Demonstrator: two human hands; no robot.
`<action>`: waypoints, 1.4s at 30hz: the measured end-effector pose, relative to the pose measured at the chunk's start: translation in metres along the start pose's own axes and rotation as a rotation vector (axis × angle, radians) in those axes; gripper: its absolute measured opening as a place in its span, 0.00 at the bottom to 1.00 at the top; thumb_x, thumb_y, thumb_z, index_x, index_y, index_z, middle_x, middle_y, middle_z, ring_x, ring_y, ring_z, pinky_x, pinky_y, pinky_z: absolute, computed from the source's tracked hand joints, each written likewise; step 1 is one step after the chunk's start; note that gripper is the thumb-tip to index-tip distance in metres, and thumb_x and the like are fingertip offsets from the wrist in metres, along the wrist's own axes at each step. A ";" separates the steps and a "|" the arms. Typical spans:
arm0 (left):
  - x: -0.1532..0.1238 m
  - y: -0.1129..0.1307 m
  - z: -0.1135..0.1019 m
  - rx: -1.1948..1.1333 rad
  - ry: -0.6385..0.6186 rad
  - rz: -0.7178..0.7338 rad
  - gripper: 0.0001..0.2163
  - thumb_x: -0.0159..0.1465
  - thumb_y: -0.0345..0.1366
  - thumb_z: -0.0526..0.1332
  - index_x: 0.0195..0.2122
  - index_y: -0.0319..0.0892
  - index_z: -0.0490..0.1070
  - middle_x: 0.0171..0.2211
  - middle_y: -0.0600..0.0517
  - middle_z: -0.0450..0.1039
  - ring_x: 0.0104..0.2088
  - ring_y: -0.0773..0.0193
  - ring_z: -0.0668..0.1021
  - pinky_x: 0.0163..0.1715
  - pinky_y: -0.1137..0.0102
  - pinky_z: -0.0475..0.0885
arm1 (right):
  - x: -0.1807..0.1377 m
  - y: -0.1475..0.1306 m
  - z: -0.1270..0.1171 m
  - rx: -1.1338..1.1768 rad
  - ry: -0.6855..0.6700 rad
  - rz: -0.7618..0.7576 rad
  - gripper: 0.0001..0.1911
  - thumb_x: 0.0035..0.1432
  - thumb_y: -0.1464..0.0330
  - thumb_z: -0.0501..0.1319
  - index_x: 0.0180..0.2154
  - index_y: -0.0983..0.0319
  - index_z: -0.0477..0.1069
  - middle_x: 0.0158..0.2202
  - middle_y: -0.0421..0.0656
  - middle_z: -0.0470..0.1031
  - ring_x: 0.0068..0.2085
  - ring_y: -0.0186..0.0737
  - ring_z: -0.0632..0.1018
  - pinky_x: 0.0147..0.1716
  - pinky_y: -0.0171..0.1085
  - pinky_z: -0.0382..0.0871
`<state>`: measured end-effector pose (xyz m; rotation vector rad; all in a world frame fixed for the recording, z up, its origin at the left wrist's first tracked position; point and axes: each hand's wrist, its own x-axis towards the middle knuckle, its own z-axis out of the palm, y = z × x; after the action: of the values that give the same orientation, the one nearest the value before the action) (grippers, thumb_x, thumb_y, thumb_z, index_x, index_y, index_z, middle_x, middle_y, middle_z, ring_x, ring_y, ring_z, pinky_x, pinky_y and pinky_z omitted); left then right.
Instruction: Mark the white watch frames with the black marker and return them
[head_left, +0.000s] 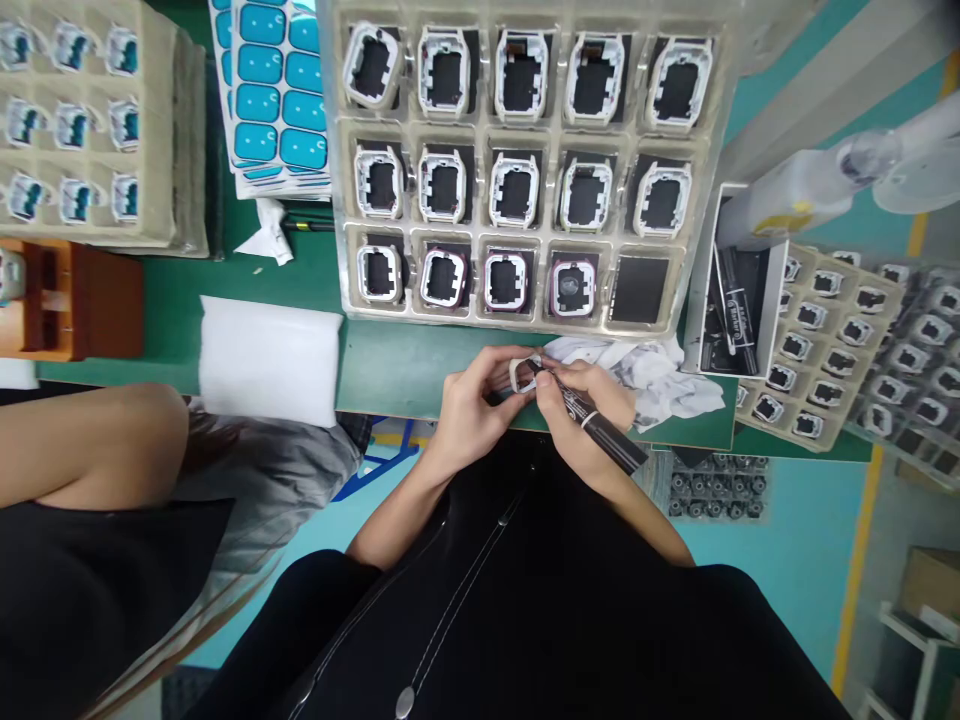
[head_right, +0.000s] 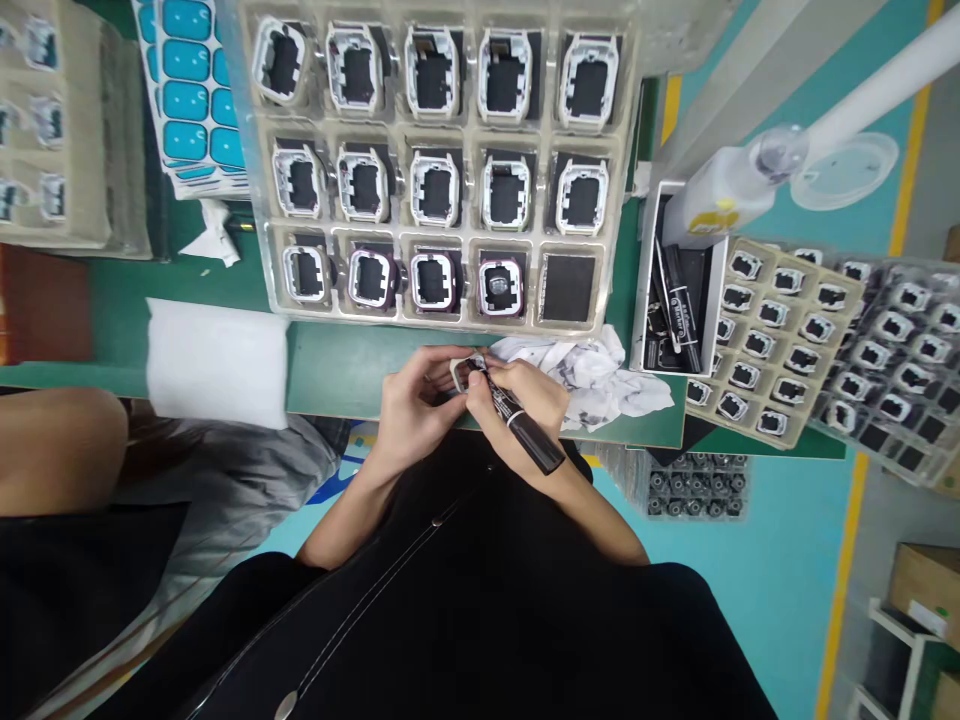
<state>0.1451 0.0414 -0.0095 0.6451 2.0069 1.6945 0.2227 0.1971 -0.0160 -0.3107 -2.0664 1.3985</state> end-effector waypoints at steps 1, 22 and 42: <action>0.000 -0.001 0.000 -0.036 -0.003 -0.022 0.21 0.72 0.23 0.75 0.63 0.43 0.77 0.61 0.47 0.86 0.59 0.65 0.89 0.63 0.79 0.81 | 0.000 0.000 -0.001 0.007 -0.014 -0.011 0.09 0.72 0.76 0.72 0.46 0.61 0.75 0.43 0.43 0.86 0.47 0.40 0.91 0.48 0.35 0.87; 0.005 0.000 -0.009 -0.368 -0.098 -0.148 0.34 0.65 0.15 0.77 0.67 0.53 0.80 0.58 0.55 0.87 0.59 0.67 0.88 0.63 0.74 0.84 | -0.012 0.014 0.003 0.344 0.063 -0.092 0.19 0.65 0.84 0.70 0.53 0.62 0.79 0.39 0.44 0.83 0.49 0.51 0.91 0.54 0.56 0.92; 0.096 0.064 0.011 0.780 -0.107 0.694 0.24 0.79 0.50 0.71 0.68 0.41 0.76 0.61 0.38 0.76 0.59 0.47 0.74 0.60 0.52 0.72 | -0.020 0.018 0.003 0.356 0.323 0.107 0.06 0.75 0.74 0.69 0.44 0.62 0.73 0.32 0.38 0.78 0.31 0.35 0.81 0.34 0.34 0.80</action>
<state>0.0800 0.1168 0.0495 1.8137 2.5123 1.0478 0.2340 0.1918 -0.0404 -0.4662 -1.5296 1.6273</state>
